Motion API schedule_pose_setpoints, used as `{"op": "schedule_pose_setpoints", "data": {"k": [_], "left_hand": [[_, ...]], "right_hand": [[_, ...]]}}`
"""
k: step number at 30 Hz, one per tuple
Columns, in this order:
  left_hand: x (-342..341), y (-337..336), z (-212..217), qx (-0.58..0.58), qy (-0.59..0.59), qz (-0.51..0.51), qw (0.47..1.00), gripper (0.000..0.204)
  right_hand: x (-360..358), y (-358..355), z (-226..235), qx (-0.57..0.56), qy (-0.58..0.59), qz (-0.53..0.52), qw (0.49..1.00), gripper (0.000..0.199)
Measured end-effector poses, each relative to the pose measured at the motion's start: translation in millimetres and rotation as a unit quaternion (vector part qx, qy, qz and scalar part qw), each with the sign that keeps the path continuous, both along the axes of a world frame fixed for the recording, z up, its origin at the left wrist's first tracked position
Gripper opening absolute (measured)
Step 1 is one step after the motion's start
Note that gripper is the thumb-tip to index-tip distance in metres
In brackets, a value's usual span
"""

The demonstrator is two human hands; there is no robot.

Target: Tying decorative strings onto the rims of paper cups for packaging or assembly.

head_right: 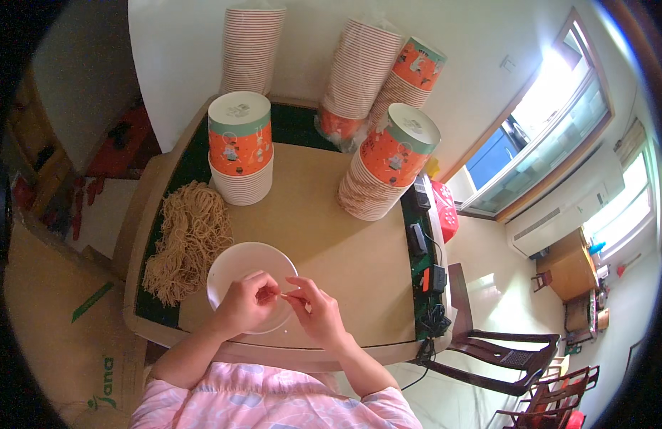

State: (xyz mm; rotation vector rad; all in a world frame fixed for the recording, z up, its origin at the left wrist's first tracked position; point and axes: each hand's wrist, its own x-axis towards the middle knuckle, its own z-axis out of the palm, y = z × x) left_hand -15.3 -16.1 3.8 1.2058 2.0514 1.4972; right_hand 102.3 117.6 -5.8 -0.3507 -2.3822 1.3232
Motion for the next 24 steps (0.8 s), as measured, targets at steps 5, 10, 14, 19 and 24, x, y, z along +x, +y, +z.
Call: {"op": "schedule_pose_setpoints", "data": {"k": [5, 10, 14, 19, 24], "left_hand": [[0.2, -2.4, 2.5, 0.002, -0.032, 0.006, 0.999, 0.010], [-1.7, -3.2, 0.3, 0.011, -0.025, -0.001, 1.000, 0.010], [-0.5, -2.5, 4.2, 0.014, -0.026, -0.009, 1.000, 0.012], [-1.6, -2.9, 3.0, 0.016, -0.058, -0.002, 0.998, 0.014], [-2.4, -4.3, -1.5, -0.017, -0.076, -0.004, 0.997, 0.014]], "right_hand": [[-0.8, -0.8, 1.7, 0.003, -0.001, -0.003, 1.000, 0.029], [-6.4, -3.9, 0.4, 0.058, 0.037, -0.026, 0.997, 0.025], [-6.2, -2.0, -6.5, 0.080, 0.029, 0.015, 0.996, 0.019], [-6.1, -3.4, -10.6, 0.030, 0.018, 0.001, 0.999, 0.013], [-5.9, -3.4, -12.4, -0.006, 0.022, 0.003, 1.000, 0.011]]}}
